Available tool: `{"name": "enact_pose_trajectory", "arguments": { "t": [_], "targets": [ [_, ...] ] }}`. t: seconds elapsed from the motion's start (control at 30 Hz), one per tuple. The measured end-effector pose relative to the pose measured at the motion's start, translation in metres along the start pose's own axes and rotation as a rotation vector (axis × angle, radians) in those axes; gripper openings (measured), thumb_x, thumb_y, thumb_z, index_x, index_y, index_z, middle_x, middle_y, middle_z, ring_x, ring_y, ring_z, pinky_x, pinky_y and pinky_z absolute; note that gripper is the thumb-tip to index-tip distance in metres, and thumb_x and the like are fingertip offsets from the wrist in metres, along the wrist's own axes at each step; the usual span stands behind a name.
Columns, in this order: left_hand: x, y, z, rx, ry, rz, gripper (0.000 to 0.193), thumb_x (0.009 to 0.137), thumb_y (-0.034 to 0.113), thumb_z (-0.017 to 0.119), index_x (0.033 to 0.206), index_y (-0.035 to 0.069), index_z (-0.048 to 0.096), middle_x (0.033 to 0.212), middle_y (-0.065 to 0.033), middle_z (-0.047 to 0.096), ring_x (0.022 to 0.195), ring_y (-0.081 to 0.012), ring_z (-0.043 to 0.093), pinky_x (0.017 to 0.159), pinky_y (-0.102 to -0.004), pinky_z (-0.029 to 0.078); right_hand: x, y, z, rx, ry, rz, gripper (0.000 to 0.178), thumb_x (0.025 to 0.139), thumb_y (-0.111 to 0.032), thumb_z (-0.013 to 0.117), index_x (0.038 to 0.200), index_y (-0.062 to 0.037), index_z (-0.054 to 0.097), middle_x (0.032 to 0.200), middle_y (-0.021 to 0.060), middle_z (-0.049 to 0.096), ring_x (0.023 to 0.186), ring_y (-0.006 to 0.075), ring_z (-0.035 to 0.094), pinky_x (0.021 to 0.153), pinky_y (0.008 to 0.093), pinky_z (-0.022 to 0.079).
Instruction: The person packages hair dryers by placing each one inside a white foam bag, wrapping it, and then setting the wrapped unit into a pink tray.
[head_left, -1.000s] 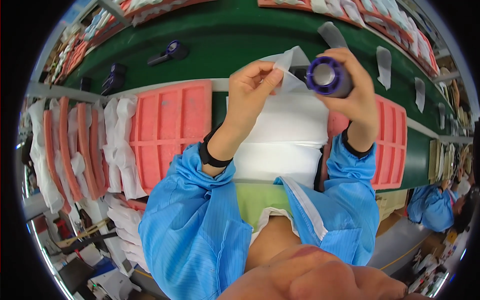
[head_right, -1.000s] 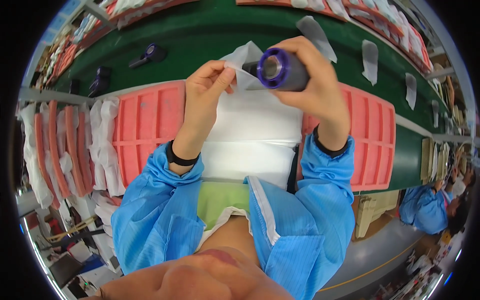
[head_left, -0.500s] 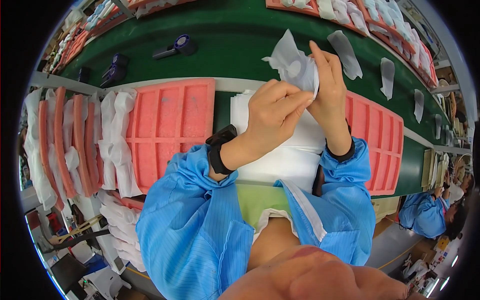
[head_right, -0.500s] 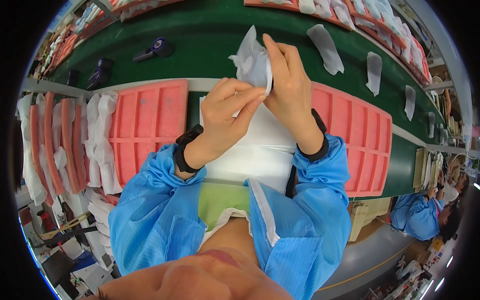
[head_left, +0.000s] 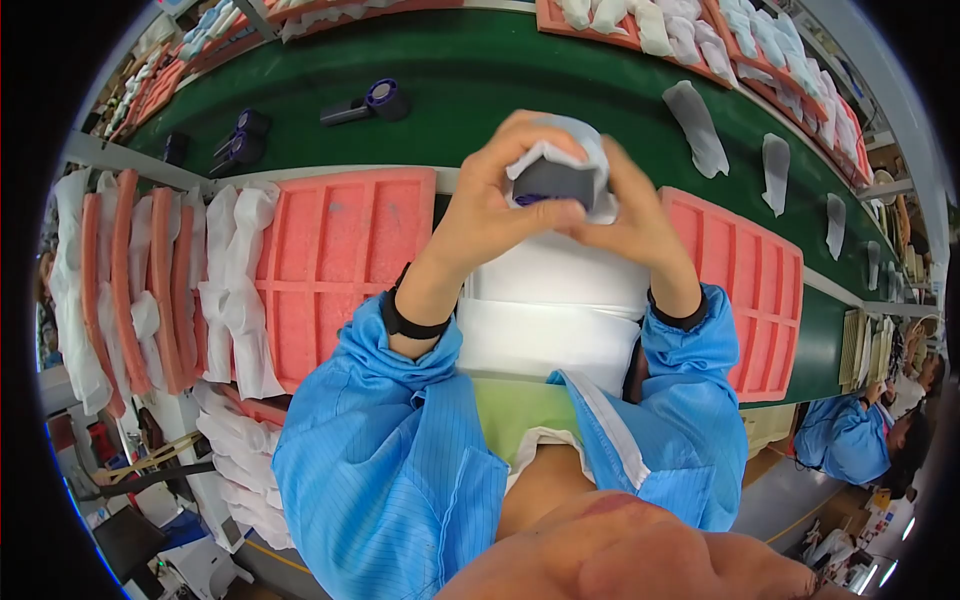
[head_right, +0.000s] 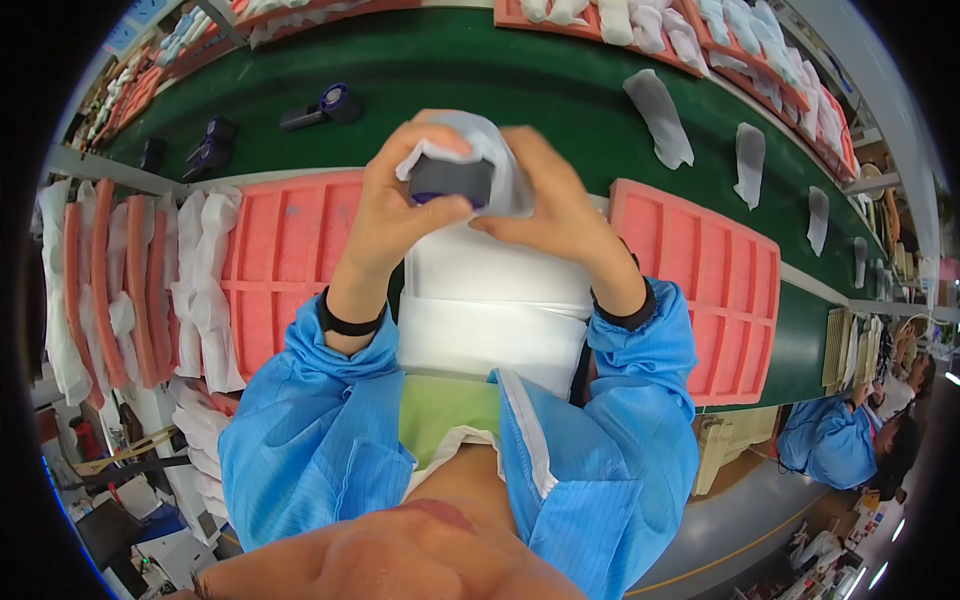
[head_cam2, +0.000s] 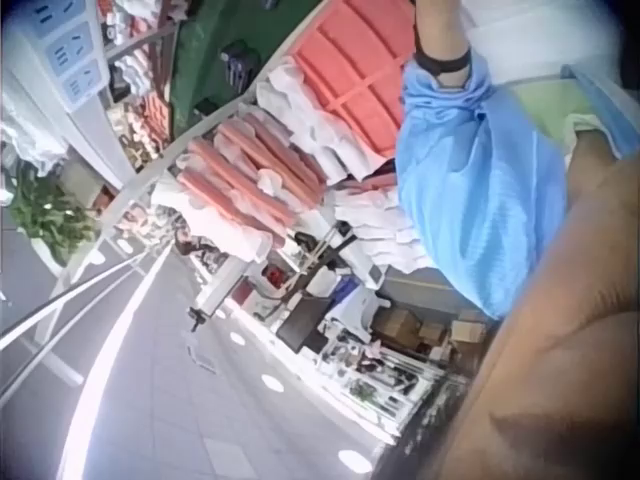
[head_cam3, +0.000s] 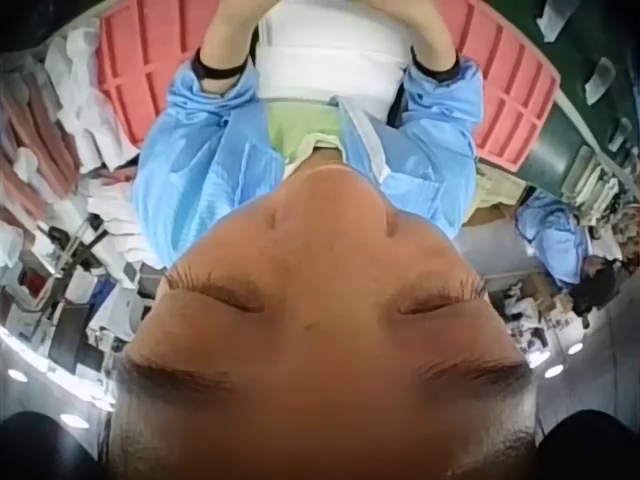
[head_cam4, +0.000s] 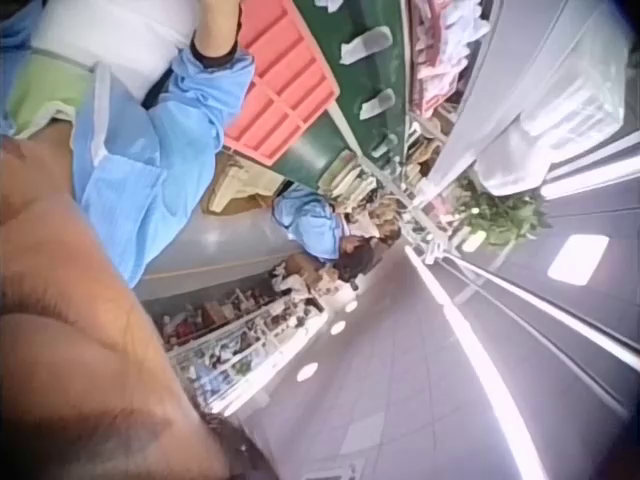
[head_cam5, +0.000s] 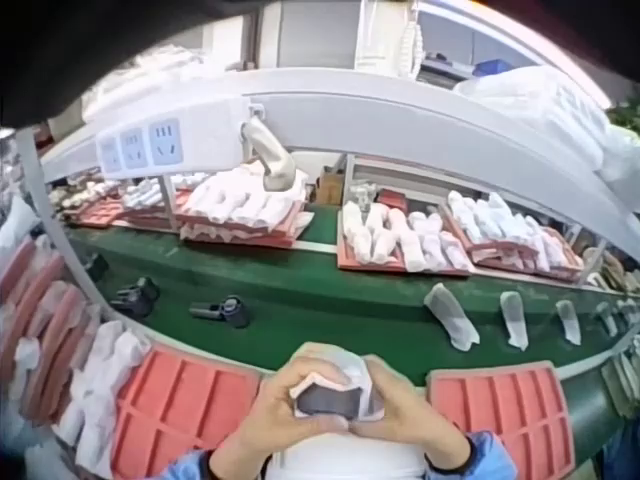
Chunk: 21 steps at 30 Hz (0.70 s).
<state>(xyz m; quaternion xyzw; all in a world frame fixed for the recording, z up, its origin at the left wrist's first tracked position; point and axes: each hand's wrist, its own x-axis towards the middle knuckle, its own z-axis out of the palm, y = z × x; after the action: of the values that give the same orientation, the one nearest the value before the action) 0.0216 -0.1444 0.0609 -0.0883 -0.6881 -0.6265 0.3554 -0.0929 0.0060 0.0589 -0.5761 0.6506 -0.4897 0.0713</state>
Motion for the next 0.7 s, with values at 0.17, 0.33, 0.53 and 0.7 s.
{"name": "enact_pose_trajectory", "arguments": {
  "t": [0.17,0.33,0.53,0.7],
  "targets": [
    [-0.001,0.006,0.002,0.11,0.225,0.036,0.038,0.068,0.015,0.082,0.1,0.009,0.063,0.115,-0.0088,0.051,0.108,-0.0225,0.05,0.086,-0.0332,0.044,-0.007,0.018,-0.002,-0.069,-0.011,0.01,0.055,0.066,-0.003,0.073,0.116,0.0005,0.05,0.091,0.0158,0.06,0.082,0.0317,0.063,0.07,0.0354,0.05],
    [-0.007,-0.007,0.021,0.315,0.363,0.18,0.033,0.066,0.014,0.082,0.093,0.008,0.064,0.113,-0.0089,0.051,0.106,-0.0226,0.05,0.086,-0.0335,0.043,-0.002,0.001,0.008,-0.643,0.218,0.162,0.034,0.074,-0.005,0.069,0.104,-0.0013,0.053,0.087,0.0178,0.063,0.082,0.0386,0.062,0.066,0.038,0.051],
    [-0.006,-0.004,0.012,0.574,0.259,0.24,0.022,0.069,0.01,0.08,0.084,0.007,0.065,0.111,-0.008,0.052,0.101,-0.021,0.051,0.081,-0.0315,0.044,-0.005,-0.001,0.004,-0.399,0.252,0.252,0.032,0.075,-0.006,0.07,0.102,-0.0008,0.054,0.092,0.0164,0.064,0.081,0.0345,0.064,0.066,0.036,0.05],
    [0.014,-0.019,-0.014,0.094,0.367,-0.111,0.013,0.074,0.008,0.076,0.081,0.007,0.066,0.107,-0.0085,0.054,0.089,-0.0183,0.056,0.076,-0.0261,0.044,-0.008,0.006,-0.012,0.13,0.04,0.134,0.034,0.078,-0.01,0.072,0.106,0.0,0.056,0.092,0.0094,0.065,0.08,0.02,0.063,0.069,0.0318,0.049]
  ]
}}
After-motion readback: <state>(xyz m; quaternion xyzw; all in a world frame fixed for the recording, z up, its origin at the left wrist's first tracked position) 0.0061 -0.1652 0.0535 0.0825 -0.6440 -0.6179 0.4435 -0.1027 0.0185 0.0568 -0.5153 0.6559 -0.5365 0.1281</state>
